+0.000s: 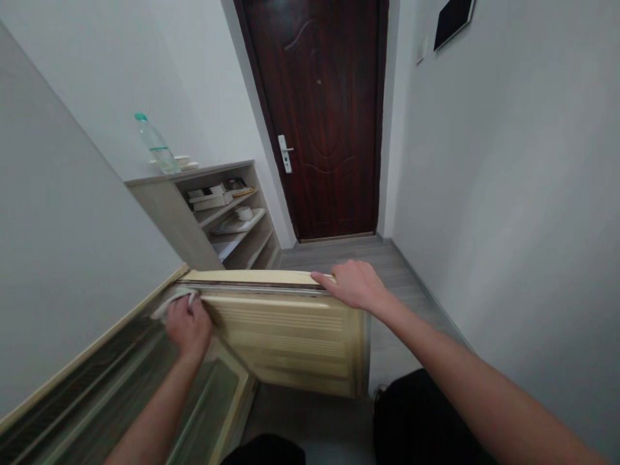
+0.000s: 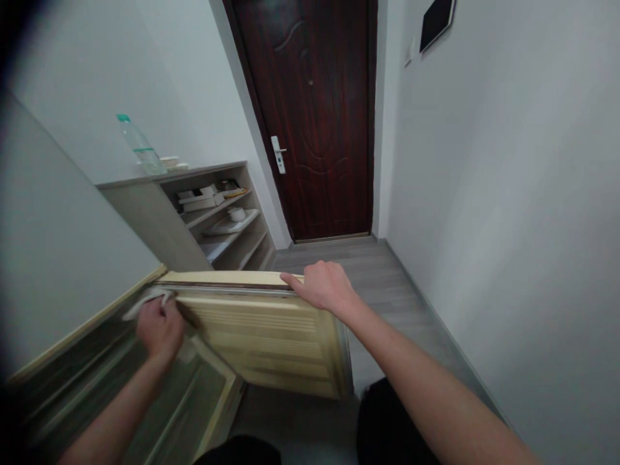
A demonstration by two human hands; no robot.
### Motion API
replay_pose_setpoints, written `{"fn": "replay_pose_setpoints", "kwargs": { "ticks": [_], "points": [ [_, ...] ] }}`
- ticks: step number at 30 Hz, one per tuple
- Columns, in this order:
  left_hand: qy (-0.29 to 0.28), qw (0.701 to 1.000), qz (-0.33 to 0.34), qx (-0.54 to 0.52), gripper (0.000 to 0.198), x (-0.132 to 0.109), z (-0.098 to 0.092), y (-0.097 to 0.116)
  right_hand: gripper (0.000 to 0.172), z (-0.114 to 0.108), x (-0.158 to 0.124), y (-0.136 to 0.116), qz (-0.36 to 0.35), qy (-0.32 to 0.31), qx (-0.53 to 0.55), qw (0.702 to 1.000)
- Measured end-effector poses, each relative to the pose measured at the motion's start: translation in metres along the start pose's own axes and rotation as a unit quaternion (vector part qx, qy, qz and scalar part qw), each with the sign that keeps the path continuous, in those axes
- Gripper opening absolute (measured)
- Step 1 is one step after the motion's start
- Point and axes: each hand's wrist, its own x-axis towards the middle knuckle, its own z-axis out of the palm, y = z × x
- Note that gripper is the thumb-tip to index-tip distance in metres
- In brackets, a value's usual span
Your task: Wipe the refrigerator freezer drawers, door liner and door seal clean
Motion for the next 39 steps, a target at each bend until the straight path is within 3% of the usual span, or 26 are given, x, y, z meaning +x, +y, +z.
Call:
{"fn": "replay_pose_setpoints", "kwargs": {
  "ticks": [3, 6, 8, 13, 15, 16, 18, 20, 21, 22, 23, 26, 28, 30, 33, 39],
  "points": [
    [-0.022, 0.994, 0.106, -0.013, 0.044, -0.011, -0.012, 0.016, 0.100, -0.001, -0.004, -0.002, 0.007, -0.002, 0.000, 1.000],
    [-0.043, 0.974, 0.219, -0.037, 0.039, -0.043, -0.020, 0.048, 0.104, -0.002, -0.004, -0.002, 0.013, -0.004, 0.002, 1.000],
    [-0.044, 0.956, 0.283, -0.065, 0.033, -0.074, -0.021, 0.082, 0.107, -0.002, -0.002, -0.003, 0.013, -0.006, 0.008, 1.000],
    [-0.076, 0.892, 0.412, -0.170, 0.023, -0.154, -0.021, 0.195, 0.100, -0.004, -0.001, -0.004, 0.020, -0.011, 0.004, 1.000],
    [-0.082, 0.875, 0.435, -0.199, 0.020, -0.171, -0.020, 0.223, 0.096, -0.004, -0.002, -0.003, 0.020, -0.011, 0.001, 1.000],
    [-0.080, 0.871, 0.437, -0.209, 0.019, -0.174, -0.020, 0.227, 0.095, -0.004, -0.002, -0.002, 0.020, -0.012, 0.002, 1.000],
    [-0.070, 0.877, 0.423, -0.218, 0.022, -0.167, -0.018, 0.212, 0.096, -0.004, -0.002, -0.002, 0.022, -0.015, 0.002, 1.000],
    [-0.053, 0.908, 0.356, -0.213, 0.026, -0.148, -0.014, 0.170, 0.099, -0.003, -0.003, -0.002, 0.025, -0.016, 0.000, 1.000],
    [-0.043, 0.934, 0.293, -0.201, 0.028, -0.135, -0.011, 0.143, 0.100, -0.003, -0.003, -0.003, 0.024, -0.015, -0.002, 1.000],
    [-0.037, 0.966, 0.169, -0.194, 0.029, -0.121, -0.008, 0.115, 0.100, -0.003, -0.003, -0.004, 0.021, -0.013, -0.004, 1.000],
    [-0.025, 0.979, 0.093, -0.179, 0.034, -0.107, -0.004, 0.088, 0.100, -0.002, -0.003, -0.005, 0.019, -0.013, -0.006, 1.000],
    [0.000, 0.988, -0.053, -0.144, 0.044, -0.072, 0.008, 0.030, 0.099, -0.002, -0.005, -0.007, 0.020, -0.007, -0.012, 1.000],
    [0.019, 0.984, -0.126, -0.126, 0.043, -0.063, 0.017, 0.016, 0.098, -0.001, -0.007, -0.008, 0.021, 0.003, -0.016, 1.000],
    [0.026, 0.979, -0.164, -0.120, 0.039, -0.067, 0.024, 0.020, 0.096, 0.000, -0.009, -0.008, 0.018, 0.017, -0.017, 1.000],
    [0.019, 0.977, -0.164, -0.137, 0.041, -0.096, 0.027, 0.048, 0.095, 0.001, -0.011, -0.008, 0.009, 0.027, -0.023, 0.999],
    [-0.049, 0.970, -0.068, -0.228, 0.051, -0.200, 0.014, 0.135, 0.091, -0.002, -0.011, -0.008, 0.008, 0.033, -0.037, 0.999]
  ]
}}
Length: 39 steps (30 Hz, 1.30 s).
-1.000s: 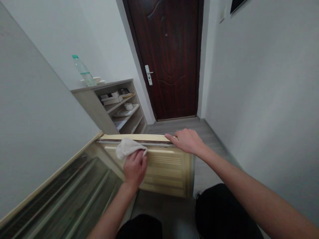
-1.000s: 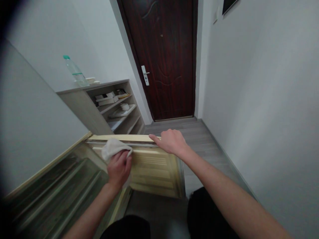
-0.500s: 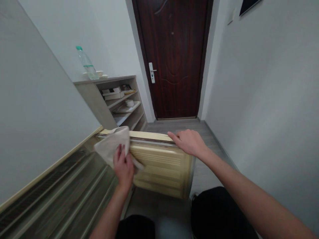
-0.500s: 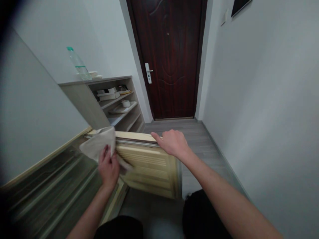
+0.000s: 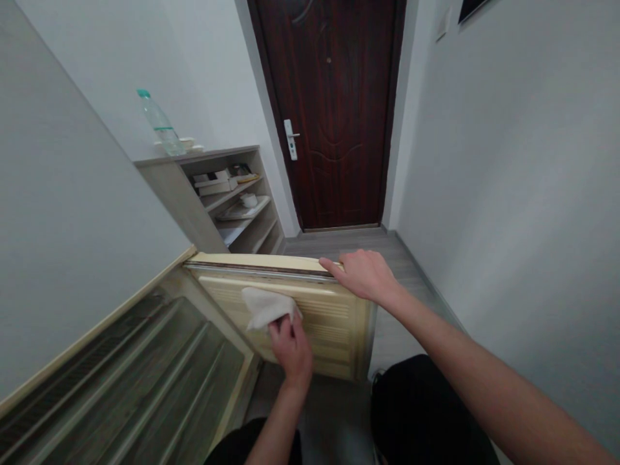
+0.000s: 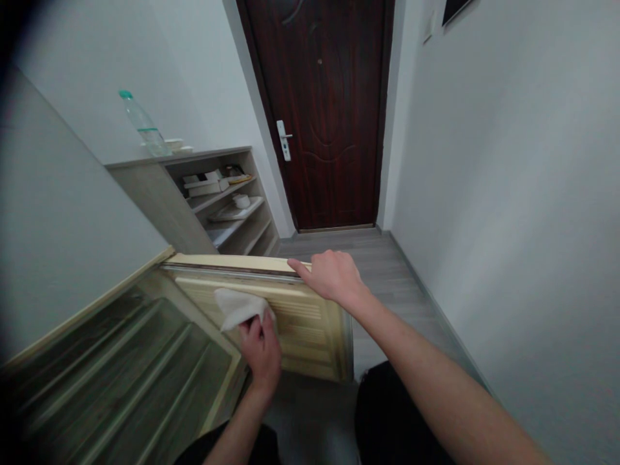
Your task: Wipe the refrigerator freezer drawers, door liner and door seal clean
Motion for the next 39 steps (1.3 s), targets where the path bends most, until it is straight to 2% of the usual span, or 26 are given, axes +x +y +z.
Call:
{"fn": "replay_pose_setpoints", "kwargs": {
  "ticks": [3, 6, 8, 13, 15, 16, 18, 22, 25, 26, 28, 31, 34, 37, 39],
  "points": [
    [-0.081, 0.994, 0.058, -0.047, 0.042, -0.051, 0.019, 0.039, 0.089, -0.001, 0.001, 0.000, 0.001, -0.008, -0.005, 1.000],
    [-0.143, 0.982, 0.096, -0.076, 0.033, -0.069, 0.027, 0.057, 0.090, 0.000, 0.004, 0.000, 0.002, -0.012, -0.005, 1.000],
    [-0.145, 0.982, 0.090, -0.082, 0.033, -0.058, 0.021, 0.049, 0.091, 0.001, 0.005, 0.001, 0.003, -0.012, -0.001, 1.000],
    [-0.045, 0.998, 0.005, -0.048, 0.045, 0.011, -0.016, -0.006, 0.093, 0.006, 0.004, 0.003, -0.011, 0.011, 0.019, 1.000],
    [-0.027, 0.999, -0.015, -0.043, 0.049, 0.023, -0.021, -0.014, 0.093, 0.007, 0.003, 0.003, -0.012, 0.023, 0.022, 0.999],
    [-0.030, 0.998, -0.018, -0.046, 0.049, 0.020, -0.018, -0.012, 0.094, 0.007, 0.003, 0.003, -0.010, 0.026, 0.024, 0.999],
    [-0.057, 0.997, -0.012, -0.059, 0.049, 0.000, -0.007, 0.003, 0.094, 0.008, 0.004, 0.004, -0.009, 0.027, 0.025, 0.999],
    [-0.130, 0.986, 0.021, -0.100, 0.042, -0.057, 0.026, 0.047, 0.094, 0.008, 0.007, 0.006, -0.011, 0.020, 0.019, 1.000],
    [-0.159, 0.980, 0.027, -0.114, 0.037, -0.070, 0.034, 0.056, 0.094, 0.007, 0.009, 0.007, -0.012, 0.007, 0.007, 1.000],
    [-0.150, 0.982, 0.017, -0.111, 0.038, -0.065, 0.032, 0.050, 0.093, 0.007, 0.009, 0.007, -0.012, 0.003, 0.002, 1.000],
    [-0.096, 0.991, -0.023, -0.094, 0.046, -0.044, 0.022, 0.026, 0.090, 0.007, 0.010, 0.007, -0.012, 0.002, -0.005, 1.000],
    [0.013, 0.994, -0.097, -0.053, 0.053, 0.005, 0.000, -0.027, 0.089, 0.007, 0.009, 0.006, -0.013, 0.011, -0.009, 1.000],
    [0.088, 0.987, -0.135, -0.029, 0.052, 0.053, -0.018, -0.080, 0.089, 0.007, 0.008, 0.005, -0.012, 0.009, -0.011, 1.000],
    [0.147, 0.975, -0.166, -0.028, 0.048, 0.086, -0.023, -0.117, 0.088, 0.006, 0.007, 0.003, -0.007, 0.000, -0.010, 1.000],
    [0.171, 0.968, -0.180, -0.036, 0.046, 0.097, -0.022, -0.133, 0.089, 0.004, 0.006, 0.002, -0.005, -0.003, -0.012, 1.000]
  ]
}}
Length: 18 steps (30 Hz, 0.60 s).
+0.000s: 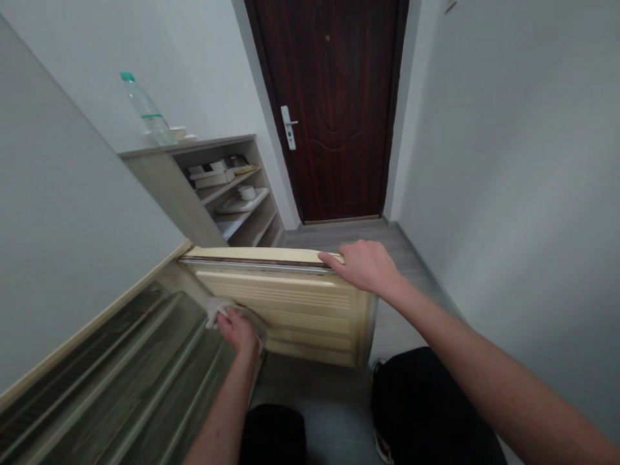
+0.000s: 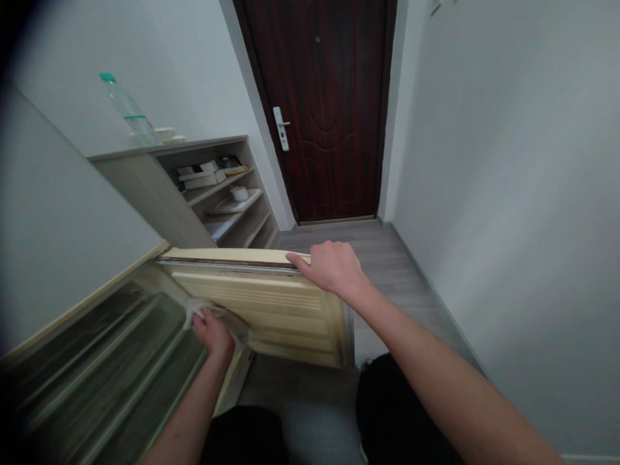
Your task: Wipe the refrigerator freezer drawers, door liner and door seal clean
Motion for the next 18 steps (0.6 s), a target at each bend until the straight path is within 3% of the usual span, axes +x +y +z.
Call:
{"fn": "replay_pose_setpoints", "kwargs": {
  "ticks": [4, 8, 11, 16, 18],
  "points": [
    [0.005, 1.000, -0.006, -0.011, 0.045, 0.000, 0.004, -0.015, 0.088, -0.002, -0.001, -0.001, 0.002, -0.003, -0.003, 1.000],
    [-0.043, 0.999, 0.002, -0.007, 0.045, -0.035, 0.002, -0.015, 0.089, -0.002, -0.001, -0.002, 0.009, -0.005, -0.014, 1.000],
    [-0.097, 0.995, 0.011, -0.002, 0.044, -0.089, 0.001, 0.000, 0.089, -0.001, -0.001, -0.002, 0.005, -0.002, -0.015, 1.000],
    [-0.210, 0.977, 0.024, -0.015, 0.044, -0.205, 0.000, 0.039, 0.090, 0.000, 0.000, -0.001, 0.006, 0.000, -0.020, 1.000],
    [-0.257, 0.966, 0.028, -0.026, 0.043, -0.232, -0.002, 0.048, 0.088, 0.000, 0.001, -0.001, 0.011, 0.000, -0.021, 1.000]
  ]
}}
